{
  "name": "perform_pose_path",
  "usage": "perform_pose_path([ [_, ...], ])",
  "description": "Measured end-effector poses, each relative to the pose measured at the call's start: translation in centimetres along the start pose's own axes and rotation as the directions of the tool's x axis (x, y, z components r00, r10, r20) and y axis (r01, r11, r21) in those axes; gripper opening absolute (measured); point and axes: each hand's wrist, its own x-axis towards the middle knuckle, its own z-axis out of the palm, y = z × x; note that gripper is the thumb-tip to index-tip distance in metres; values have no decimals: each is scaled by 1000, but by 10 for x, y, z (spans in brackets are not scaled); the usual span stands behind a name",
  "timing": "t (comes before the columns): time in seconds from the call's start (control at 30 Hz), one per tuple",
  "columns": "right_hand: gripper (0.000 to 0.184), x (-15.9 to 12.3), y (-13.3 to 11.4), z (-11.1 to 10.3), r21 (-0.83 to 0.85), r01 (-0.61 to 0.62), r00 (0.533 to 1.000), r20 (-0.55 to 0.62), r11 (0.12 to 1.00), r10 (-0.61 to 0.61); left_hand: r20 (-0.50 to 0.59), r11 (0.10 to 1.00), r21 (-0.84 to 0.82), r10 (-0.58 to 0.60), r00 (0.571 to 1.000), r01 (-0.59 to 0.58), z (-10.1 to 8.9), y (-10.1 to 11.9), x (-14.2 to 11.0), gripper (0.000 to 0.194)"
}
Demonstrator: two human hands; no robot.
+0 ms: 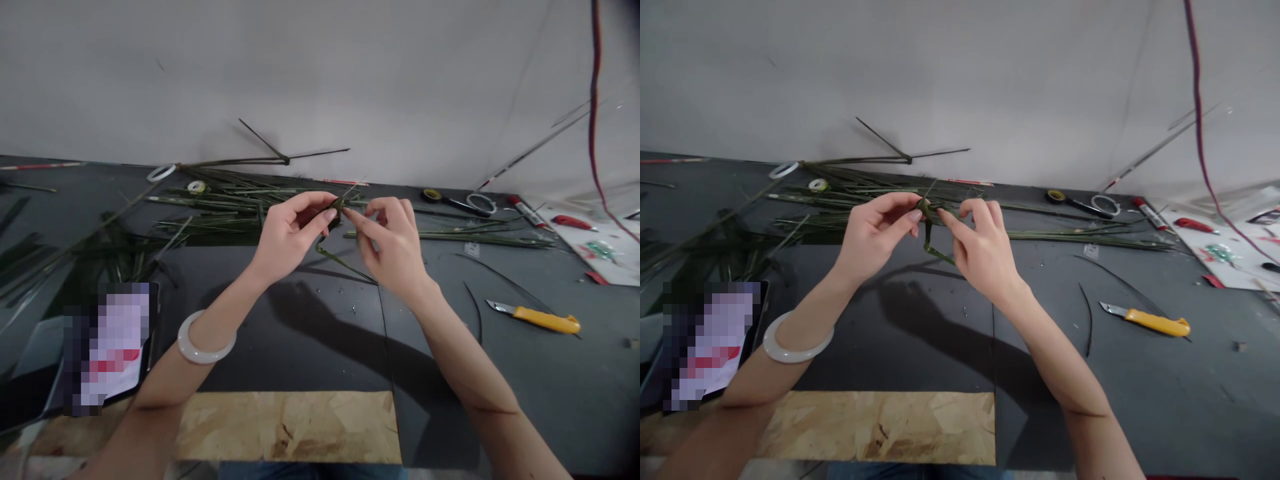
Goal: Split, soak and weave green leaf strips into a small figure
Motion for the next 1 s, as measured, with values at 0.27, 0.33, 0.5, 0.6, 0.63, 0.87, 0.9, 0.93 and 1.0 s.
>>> perform_pose_path([
  [0.27, 27, 5, -12, -11, 429, -167, 984, 132, 888, 121, 41, 985, -162, -49, 998, 55, 4, 5, -3, 31],
  [0.33, 24, 6, -12, -14, 532, -240, 969, 185, 812, 165, 49, 984, -168, -53, 997, 61, 4, 4, -4, 31],
  [0.5, 16, 7, -10, -14, 750, -512, 855, 396, 418, 336, 48, 983, -163, -77, 996, 84, 4, 4, -4, 33],
  [0.6, 25, 7, -9, -10, 780, -620, 759, 568, 86, 317, 88, 981, -167, -89, 992, 103, 4, 4, -4, 35],
  [0.63, 28, 8, -9, -9, 770, -638, 737, 607, 10, 297, 101, 980, -169, -88, 991, 104, 4, 4, -4, 35],
  [0.87, 24, 8, -9, -7, 757, -653, 712, 613, 3, 343, 71, 994, -76, -76, 995, 82, 3, 5, -4, 29],
  [0.9, 22, 7, -9, -7, 766, -641, 720, 581, 45, 379, 58, 996, -43, -70, 996, 72, 3, 6, -5, 28],
  [0.93, 20, 7, -10, -7, 772, -627, 731, 538, 102, 419, 43, 998, -9, -62, 997, 63, 4, 6, -5, 27],
  [1.0, 17, 7, -12, -7, 759, -604, 751, 441, 243, 491, 19, 997, 57, -49, 999, 48, 5, 6, -7, 24],
])
